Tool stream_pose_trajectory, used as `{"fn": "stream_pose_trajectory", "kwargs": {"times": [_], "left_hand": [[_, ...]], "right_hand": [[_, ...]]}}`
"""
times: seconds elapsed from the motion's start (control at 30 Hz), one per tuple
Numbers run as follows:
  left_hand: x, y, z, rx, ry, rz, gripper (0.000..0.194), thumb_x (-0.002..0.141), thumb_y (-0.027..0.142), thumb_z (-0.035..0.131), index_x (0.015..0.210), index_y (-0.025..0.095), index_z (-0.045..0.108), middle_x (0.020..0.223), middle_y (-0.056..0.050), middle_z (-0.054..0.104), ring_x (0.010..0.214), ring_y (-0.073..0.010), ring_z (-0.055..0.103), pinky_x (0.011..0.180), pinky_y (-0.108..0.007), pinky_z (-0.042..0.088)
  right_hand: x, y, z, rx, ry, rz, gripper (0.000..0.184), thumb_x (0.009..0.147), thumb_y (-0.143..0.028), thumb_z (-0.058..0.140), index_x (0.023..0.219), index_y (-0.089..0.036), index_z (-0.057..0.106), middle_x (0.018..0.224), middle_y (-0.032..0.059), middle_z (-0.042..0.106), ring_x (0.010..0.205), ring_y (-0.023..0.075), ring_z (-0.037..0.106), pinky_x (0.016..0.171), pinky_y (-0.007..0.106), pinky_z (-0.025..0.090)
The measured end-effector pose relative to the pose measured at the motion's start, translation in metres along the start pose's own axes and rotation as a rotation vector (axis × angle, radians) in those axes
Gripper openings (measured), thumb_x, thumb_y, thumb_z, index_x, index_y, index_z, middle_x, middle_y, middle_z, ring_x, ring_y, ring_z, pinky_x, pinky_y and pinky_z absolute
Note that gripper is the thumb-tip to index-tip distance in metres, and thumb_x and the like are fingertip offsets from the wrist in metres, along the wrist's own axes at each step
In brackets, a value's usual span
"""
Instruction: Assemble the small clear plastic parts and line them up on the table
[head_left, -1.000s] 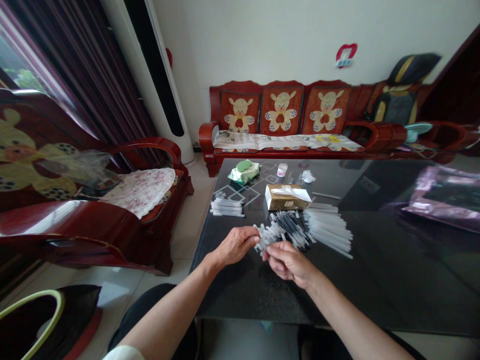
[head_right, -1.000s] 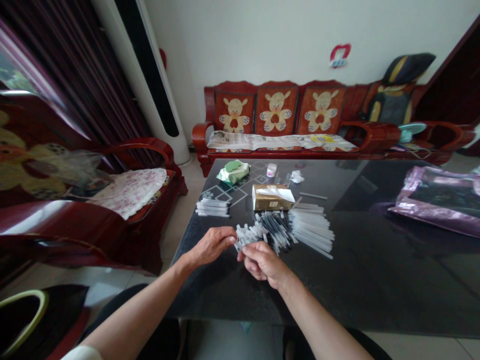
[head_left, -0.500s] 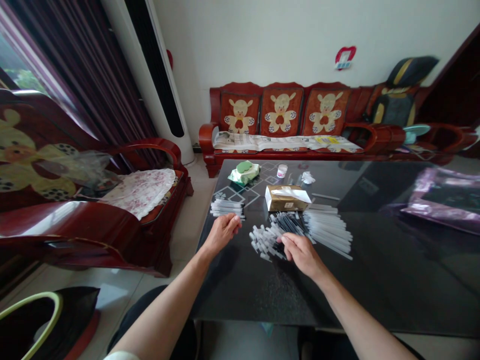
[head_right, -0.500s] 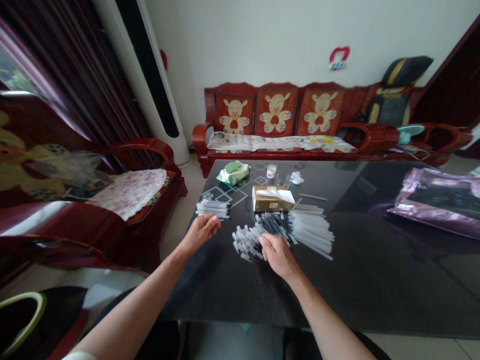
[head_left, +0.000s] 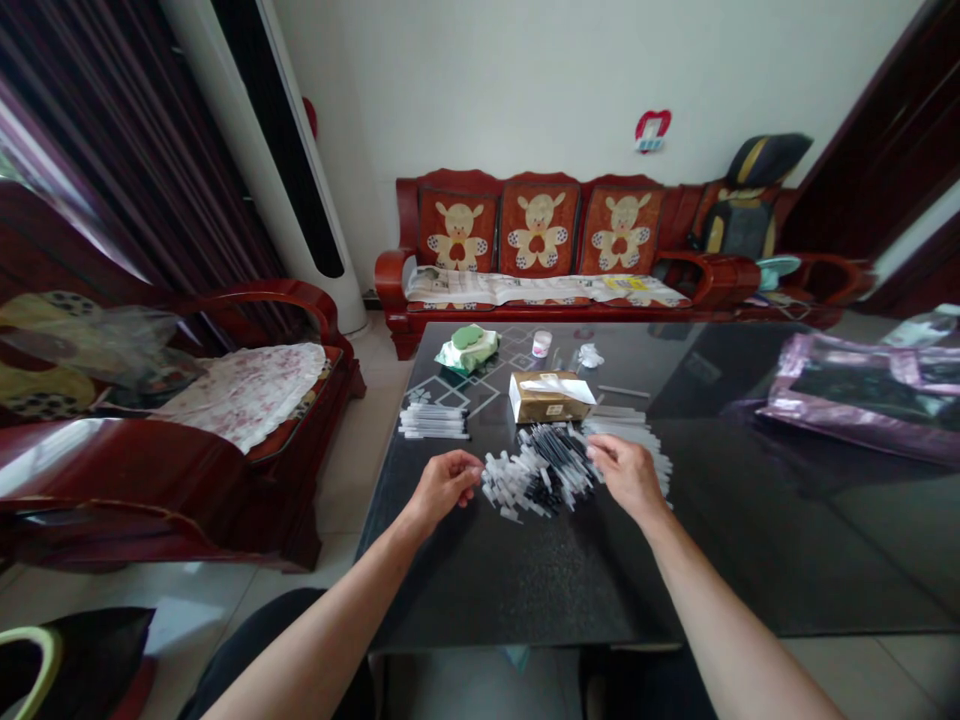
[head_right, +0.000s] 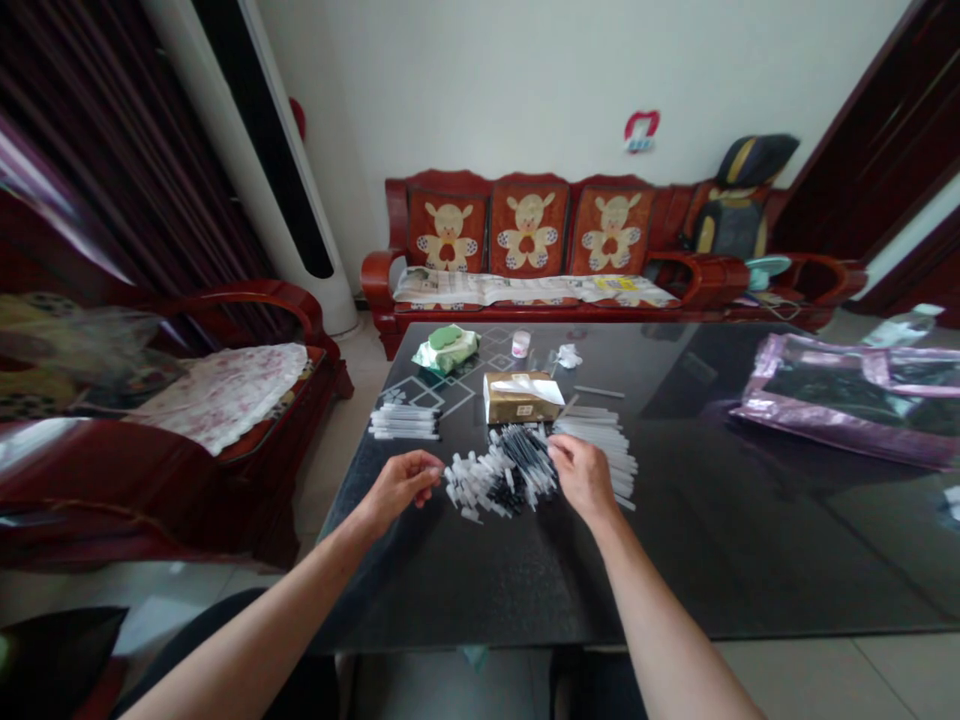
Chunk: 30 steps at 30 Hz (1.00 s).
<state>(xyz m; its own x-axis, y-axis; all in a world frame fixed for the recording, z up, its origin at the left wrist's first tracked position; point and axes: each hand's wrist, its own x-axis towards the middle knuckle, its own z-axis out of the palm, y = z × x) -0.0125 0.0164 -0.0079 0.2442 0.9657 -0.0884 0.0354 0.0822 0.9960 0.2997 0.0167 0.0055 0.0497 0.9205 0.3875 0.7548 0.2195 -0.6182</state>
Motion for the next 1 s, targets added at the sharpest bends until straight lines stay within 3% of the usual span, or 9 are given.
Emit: {"fn": "stream_pose_trajectory", "kwargs": {"times": [0.13, 0.27, 0.4, 0.5, 0.63, 0.73, 1.0], "left_hand": [[-0.001, -0.001, 0.002, 0.007, -0.016, -0.009, 0.032, 0.070, 0.039, 0.069, 0.086, 0.012, 0.062, 0.062, 0.002, 0.059, 0.045, -0.0072, 0.052, 0.039, -0.017, 0.040], [-0.002, -0.001, 0.002, 0.023, -0.019, 0.000, 0.030, 0.071, 0.037, 0.068, 0.086, 0.011, 0.063, 0.062, 0.001, 0.059, 0.045, -0.0071, 0.051, 0.039, -0.017, 0.041], [-0.002, -0.003, 0.001, 0.018, -0.014, 0.007, 0.029, 0.072, 0.035, 0.067, 0.087, 0.011, 0.063, 0.062, 0.001, 0.059, 0.046, -0.0077, 0.053, 0.039, -0.017, 0.042], [-0.001, -0.002, 0.001, 0.021, -0.011, 0.001, 0.027, 0.072, 0.032, 0.066, 0.088, 0.011, 0.063, 0.060, 0.002, 0.058, 0.047, -0.0079, 0.053, 0.041, -0.017, 0.043], [-0.001, -0.001, 0.004, 0.023, -0.035, -0.006, 0.024, 0.073, 0.029, 0.063, 0.089, 0.011, 0.062, 0.064, 0.000, 0.061, 0.048, -0.0081, 0.054, 0.042, -0.018, 0.045], [-0.002, 0.000, 0.005, 0.036, -0.049, -0.002, 0.023, 0.077, 0.026, 0.057, 0.092, 0.011, 0.062, 0.070, -0.002, 0.063, 0.049, -0.0084, 0.057, 0.044, -0.019, 0.046], [0.002, -0.013, 0.010, 0.146, 0.012, 0.027, 0.017, 0.078, 0.021, 0.052, 0.090, 0.012, 0.061, 0.063, 0.000, 0.062, 0.047, -0.0102, 0.058, 0.043, -0.019, 0.046]], "right_hand": [[0.012, 0.028, -0.020, -0.375, 0.154, -0.086, 0.027, 0.082, -0.023, 0.047, 0.093, -0.014, 0.070, 0.095, 0.0124, 0.071, 0.086, 0.0250, 0.065, 0.080, 0.034, 0.047], [0.018, 0.050, -0.025, -0.655, 0.139, -0.088, 0.027, 0.080, -0.018, 0.046, 0.091, -0.012, 0.070, 0.088, 0.0135, 0.069, 0.079, 0.0248, 0.061, 0.075, 0.034, 0.045], [0.021, 0.062, -0.021, -0.716, 0.099, -0.126, 0.029, 0.081, -0.017, 0.045, 0.093, -0.012, 0.071, 0.091, 0.0135, 0.069, 0.079, 0.0240, 0.060, 0.079, 0.035, 0.044], [0.020, 0.050, -0.011, -0.667, 0.108, -0.186, 0.031, 0.083, -0.016, 0.045, 0.100, -0.011, 0.069, 0.096, 0.0131, 0.069, 0.086, 0.0247, 0.059, 0.084, 0.036, 0.042], [0.006, 0.005, 0.011, -0.471, 0.117, -0.307, 0.030, 0.090, -0.019, 0.042, 0.105, -0.012, 0.067, 0.100, 0.0121, 0.068, 0.094, 0.0246, 0.057, 0.088, 0.036, 0.042], [-0.011, -0.024, 0.026, -0.362, 0.054, -0.381, 0.030, 0.094, -0.021, 0.040, 0.106, -0.014, 0.066, 0.098, 0.0107, 0.068, 0.092, 0.0233, 0.058, 0.089, 0.036, 0.042], [-0.026, -0.038, 0.029, -0.356, 0.023, -0.233, 0.026, 0.093, -0.024, 0.044, 0.101, -0.018, 0.068, 0.094, 0.0068, 0.073, 0.084, 0.0197, 0.066, 0.076, 0.028, 0.043]]}}
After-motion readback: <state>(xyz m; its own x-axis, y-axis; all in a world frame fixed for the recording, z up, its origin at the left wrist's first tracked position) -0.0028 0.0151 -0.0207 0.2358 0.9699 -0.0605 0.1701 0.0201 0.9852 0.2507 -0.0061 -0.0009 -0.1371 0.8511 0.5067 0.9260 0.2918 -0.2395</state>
